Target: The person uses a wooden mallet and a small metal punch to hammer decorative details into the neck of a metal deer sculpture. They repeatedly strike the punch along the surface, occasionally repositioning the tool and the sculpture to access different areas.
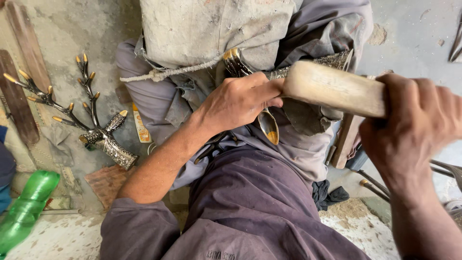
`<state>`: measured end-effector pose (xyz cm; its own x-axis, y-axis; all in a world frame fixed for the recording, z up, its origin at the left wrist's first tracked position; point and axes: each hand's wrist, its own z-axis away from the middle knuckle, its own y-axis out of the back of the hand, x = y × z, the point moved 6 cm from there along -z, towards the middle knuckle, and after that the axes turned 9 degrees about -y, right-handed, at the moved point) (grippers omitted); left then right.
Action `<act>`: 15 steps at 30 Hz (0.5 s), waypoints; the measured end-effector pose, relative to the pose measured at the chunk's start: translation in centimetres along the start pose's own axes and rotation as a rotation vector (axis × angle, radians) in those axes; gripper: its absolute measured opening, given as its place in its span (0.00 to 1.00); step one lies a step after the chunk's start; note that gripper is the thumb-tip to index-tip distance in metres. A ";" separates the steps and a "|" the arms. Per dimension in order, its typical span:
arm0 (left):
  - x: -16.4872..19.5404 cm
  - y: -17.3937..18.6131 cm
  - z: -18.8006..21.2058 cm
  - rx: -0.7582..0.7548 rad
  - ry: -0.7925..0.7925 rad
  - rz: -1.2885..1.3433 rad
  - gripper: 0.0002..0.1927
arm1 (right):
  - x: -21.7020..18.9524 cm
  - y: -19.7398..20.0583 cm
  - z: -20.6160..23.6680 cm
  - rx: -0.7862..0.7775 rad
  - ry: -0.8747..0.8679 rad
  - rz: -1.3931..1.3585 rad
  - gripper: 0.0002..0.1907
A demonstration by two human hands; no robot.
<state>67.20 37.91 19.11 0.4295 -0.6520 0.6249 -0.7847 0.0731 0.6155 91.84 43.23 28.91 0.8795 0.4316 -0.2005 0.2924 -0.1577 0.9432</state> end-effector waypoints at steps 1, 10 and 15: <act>0.0 0.1 0.0 0.017 0.004 0.014 0.38 | -0.4 -0.1 0.1 0.005 0.117 0.210 0.04; -1.6 2.2 0.6 0.316 0.239 0.217 0.08 | -0.6 2.0 0.0 -0.243 0.048 0.125 0.13; -1.4 0.8 0.6 0.170 0.213 0.160 0.17 | -0.9 1.9 -1.5 -0.240 -0.028 -0.076 0.17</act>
<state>65.66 38.43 18.41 0.3644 -0.4683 0.8050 -0.9057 0.0230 0.4233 91.04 43.85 31.30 0.8694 0.4088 -0.2775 0.2638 0.0908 0.9603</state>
